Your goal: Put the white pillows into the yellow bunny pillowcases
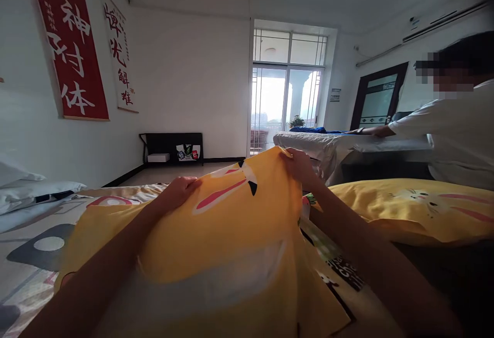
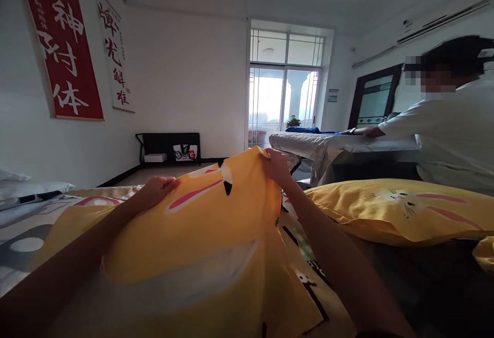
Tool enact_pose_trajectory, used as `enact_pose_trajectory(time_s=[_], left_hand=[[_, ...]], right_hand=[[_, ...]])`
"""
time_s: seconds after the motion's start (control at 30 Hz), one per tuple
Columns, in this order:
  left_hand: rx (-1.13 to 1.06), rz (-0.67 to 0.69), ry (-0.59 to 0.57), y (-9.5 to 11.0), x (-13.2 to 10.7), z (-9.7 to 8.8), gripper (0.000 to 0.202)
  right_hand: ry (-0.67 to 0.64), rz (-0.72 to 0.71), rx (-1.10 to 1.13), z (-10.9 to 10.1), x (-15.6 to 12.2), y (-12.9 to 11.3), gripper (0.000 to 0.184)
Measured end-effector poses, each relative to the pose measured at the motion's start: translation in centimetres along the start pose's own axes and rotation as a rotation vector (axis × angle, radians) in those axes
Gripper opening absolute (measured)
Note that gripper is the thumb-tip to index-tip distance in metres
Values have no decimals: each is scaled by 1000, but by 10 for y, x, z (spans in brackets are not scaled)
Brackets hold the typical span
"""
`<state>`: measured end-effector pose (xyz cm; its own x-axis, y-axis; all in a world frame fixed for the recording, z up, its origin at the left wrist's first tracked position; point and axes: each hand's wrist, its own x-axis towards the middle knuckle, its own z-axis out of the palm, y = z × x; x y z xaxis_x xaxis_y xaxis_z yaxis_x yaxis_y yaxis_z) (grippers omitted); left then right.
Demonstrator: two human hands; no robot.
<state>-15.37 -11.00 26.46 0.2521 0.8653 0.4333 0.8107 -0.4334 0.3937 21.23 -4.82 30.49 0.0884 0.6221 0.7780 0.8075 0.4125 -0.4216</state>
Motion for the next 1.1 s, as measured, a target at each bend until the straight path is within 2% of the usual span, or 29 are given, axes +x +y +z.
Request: enact_pose_trajectory(time_s=[0.17, 0.27, 0.33, 0.43, 0.53, 0.67, 0.77, 0.83, 0.9, 1.0, 1.1], left_hand=[[41, -35, -71, 1, -27, -4, 48], [104, 6, -122, 8, -47, -7, 47], [212, 56, -143, 9, -54, -9, 36], [450, 138, -154, 8, -54, -9, 27], [693, 164, -156, 8, -48, -7, 22], [787, 102, -113, 15, -43, -9, 28], [528, 18, 1, 18, -40, -12, 24], [200, -76, 38, 18, -39, -12, 20], [-100, -175, 35, 19, -38, -10, 21], [-344, -223, -19, 24, -39, -10, 23], [-438, -235, -175, 31, -43, -16, 27]], right_hand=[[155, -10, 43, -6, -2, -14, 21], [203, -69, 86, -7, -6, -20, 16], [214, -104, 89, -6, -9, -22, 16], [250, -122, 82, -5, -12, -24, 21], [260, -136, 65, -6, -14, -28, 22], [273, -151, 46, -7, -15, -32, 23], [162, -130, 10, -10, -10, -28, 16], [47, -107, -19, -13, -4, -23, 14], [33, -80, -27, -15, 0, -18, 20], [107, -69, -9, -14, 1, -13, 27], [55, -98, 7, -7, -2, -12, 26]])
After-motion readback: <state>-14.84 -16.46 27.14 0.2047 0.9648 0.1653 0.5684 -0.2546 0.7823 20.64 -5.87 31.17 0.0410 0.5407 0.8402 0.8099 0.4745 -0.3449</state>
